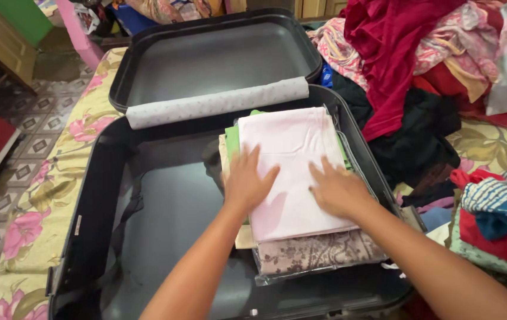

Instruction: The person folds and stacks various clothing items into an open suitcase placed on a bed. They handle folded garments, plastic-wrapped clothes, and a paper-wrapped bundle, arranging them neatly inside the suitcase.

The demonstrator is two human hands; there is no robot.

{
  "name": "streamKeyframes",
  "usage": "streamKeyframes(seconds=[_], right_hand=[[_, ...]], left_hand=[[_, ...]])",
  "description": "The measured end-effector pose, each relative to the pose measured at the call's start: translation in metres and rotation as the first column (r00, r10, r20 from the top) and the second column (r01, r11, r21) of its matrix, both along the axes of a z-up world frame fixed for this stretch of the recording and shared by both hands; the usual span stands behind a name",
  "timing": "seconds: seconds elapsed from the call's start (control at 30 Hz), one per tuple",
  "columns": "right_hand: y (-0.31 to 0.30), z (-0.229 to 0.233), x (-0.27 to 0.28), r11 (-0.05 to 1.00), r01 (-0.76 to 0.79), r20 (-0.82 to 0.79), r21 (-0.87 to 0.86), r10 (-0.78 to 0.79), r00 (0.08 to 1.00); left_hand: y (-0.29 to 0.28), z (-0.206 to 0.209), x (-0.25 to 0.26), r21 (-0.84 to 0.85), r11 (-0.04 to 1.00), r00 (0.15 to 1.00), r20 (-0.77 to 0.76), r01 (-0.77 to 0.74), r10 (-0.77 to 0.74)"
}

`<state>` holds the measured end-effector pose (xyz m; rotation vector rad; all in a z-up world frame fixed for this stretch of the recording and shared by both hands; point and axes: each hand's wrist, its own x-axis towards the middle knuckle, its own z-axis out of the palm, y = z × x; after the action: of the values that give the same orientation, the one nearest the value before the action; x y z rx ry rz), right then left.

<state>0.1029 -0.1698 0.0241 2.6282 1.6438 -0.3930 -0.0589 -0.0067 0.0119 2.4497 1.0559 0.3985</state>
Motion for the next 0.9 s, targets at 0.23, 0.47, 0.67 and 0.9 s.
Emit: streamKeyframes(seconds=[0.23, 0.47, 0.67, 0.9], right_hand=[[-0.055, 0.055, -0.073, 0.925, -0.219, 0.020, -0.312, 0.237, 0.971], [-0.027, 0.046, -0.077, 0.959, -0.211, 0.086, -0.190, 0.231, 0.969], [0.000, 0.024, -0.056, 0.964, -0.205, 0.074, -0.172, 0.220, 0.973], [0.001, 0.026, -0.060, 0.973, -0.181, 0.090, -0.140, 0.195, 0.977]], left_hand=[[-0.051, 0.000, -0.075, -0.455, 0.861, 0.973, -0.071, -0.228, 0.220], [-0.056, -0.009, -0.050, -0.362, 0.882, 0.951, -0.180, -0.301, 0.250], [-0.024, -0.022, -0.035, -0.318, 0.897, 0.945, -0.210, -0.308, 0.250], [-0.019, -0.013, -0.033, -0.318, 0.896, 0.944, -0.214, -0.309, 0.250]])
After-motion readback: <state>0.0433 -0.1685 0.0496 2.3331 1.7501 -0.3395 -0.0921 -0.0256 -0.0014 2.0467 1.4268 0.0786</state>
